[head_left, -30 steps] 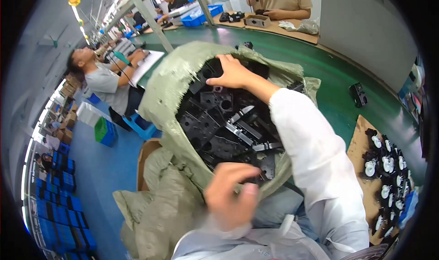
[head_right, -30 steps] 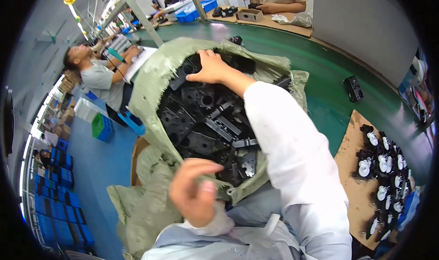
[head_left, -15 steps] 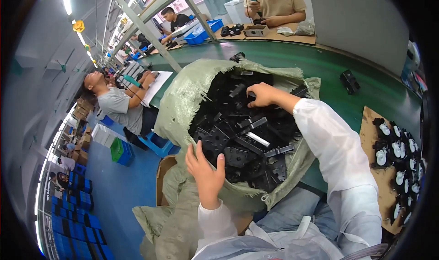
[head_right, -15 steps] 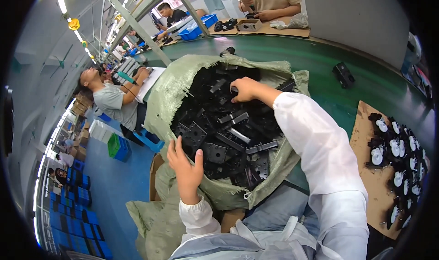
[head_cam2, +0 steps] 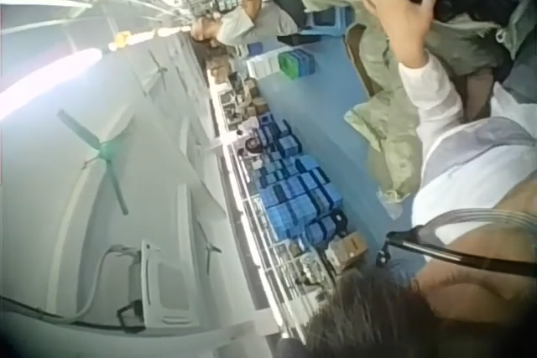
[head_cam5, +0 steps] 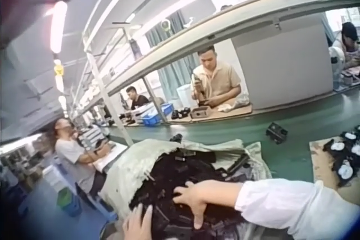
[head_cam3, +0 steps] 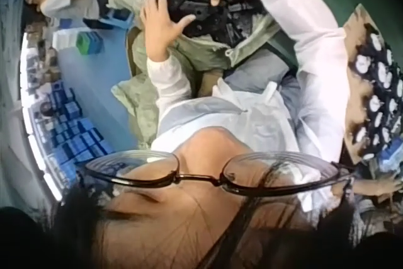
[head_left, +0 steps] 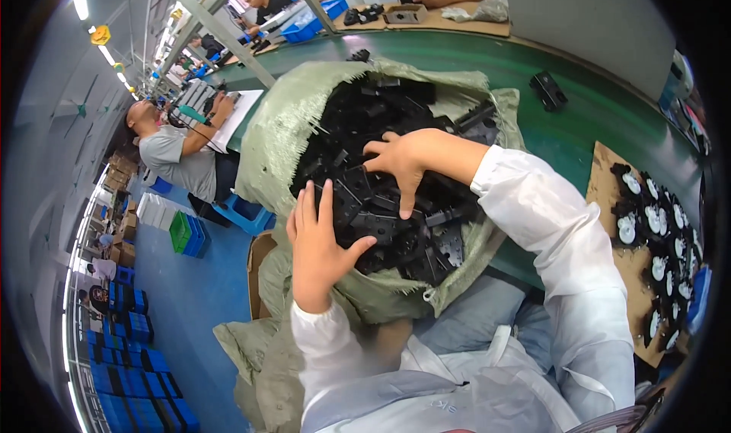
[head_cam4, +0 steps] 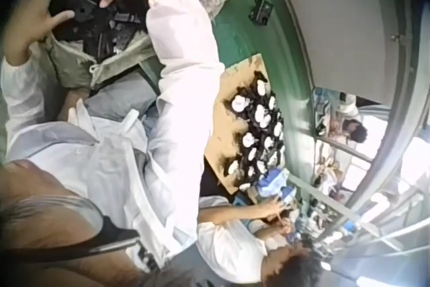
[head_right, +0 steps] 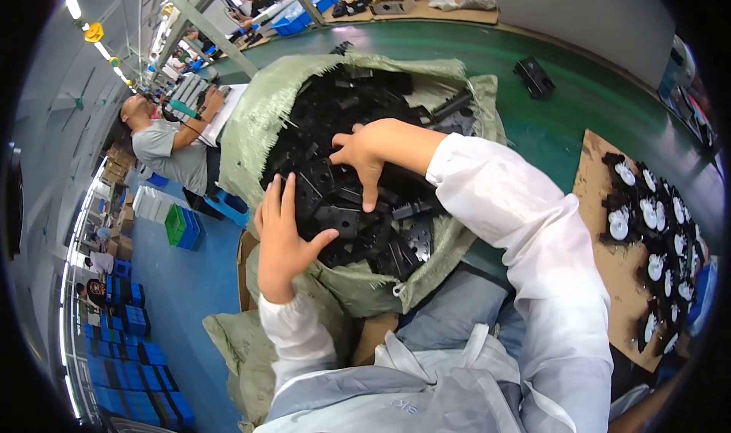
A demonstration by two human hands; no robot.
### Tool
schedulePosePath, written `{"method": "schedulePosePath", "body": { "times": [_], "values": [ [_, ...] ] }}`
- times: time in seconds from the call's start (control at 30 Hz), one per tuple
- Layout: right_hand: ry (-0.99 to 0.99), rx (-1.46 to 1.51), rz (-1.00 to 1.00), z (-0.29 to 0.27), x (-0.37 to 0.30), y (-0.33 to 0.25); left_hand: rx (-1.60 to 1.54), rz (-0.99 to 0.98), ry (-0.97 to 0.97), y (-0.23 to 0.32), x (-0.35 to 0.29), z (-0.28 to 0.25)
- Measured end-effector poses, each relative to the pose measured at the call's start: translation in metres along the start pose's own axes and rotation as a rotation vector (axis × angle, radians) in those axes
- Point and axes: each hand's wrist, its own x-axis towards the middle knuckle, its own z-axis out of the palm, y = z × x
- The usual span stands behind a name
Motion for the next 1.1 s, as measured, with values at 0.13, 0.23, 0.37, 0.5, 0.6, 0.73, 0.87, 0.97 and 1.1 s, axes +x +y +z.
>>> {"method": "schedulePosePath", "body": {
  "times": [0.13, 0.23, 0.37, 0.5, 0.6, 0.73, 0.87, 0.97, 1.1],
  "values": [
    [-0.002, -0.134, 0.178, -0.004, -0.028, -0.018, 0.009, 0.121, -0.110, 0.005, -0.003, -0.009],
    [0.035, 0.014, 0.257, 0.002, -0.049, -0.003, 0.092, 0.149, 0.051, 0.024, -0.017, 0.004],
    [0.054, 0.050, 0.282, 0.008, -0.056, 0.013, -0.267, -0.129, 0.311, 0.048, -0.072, 0.042],
    [0.042, 0.092, 0.262, 0.005, -0.046, 0.022, -0.619, -0.475, 0.439, 0.042, -0.105, 0.107],
    [0.032, 0.095, 0.262, 0.001, -0.054, 0.028, -0.762, -0.558, 0.399, 0.064, -0.098, 0.128],
    [0.070, 0.088, 0.301, 0.003, -0.062, 0.018, -0.978, -0.609, 0.584, 0.093, -0.055, 0.119],
    [0.143, 0.128, 0.315, 0.008, -0.086, 0.018, -1.067, -0.574, 0.611, 0.111, -0.026, 0.116],
    [0.163, 0.139, 0.333, 0.006, -0.099, 0.019, -1.040, -0.582, 0.599, 0.120, -0.015, 0.113],
    [0.164, 0.131, 0.376, -0.003, -0.117, 0.017, -1.057, -0.562, 0.578, 0.126, -0.006, 0.111]
  ]
}}
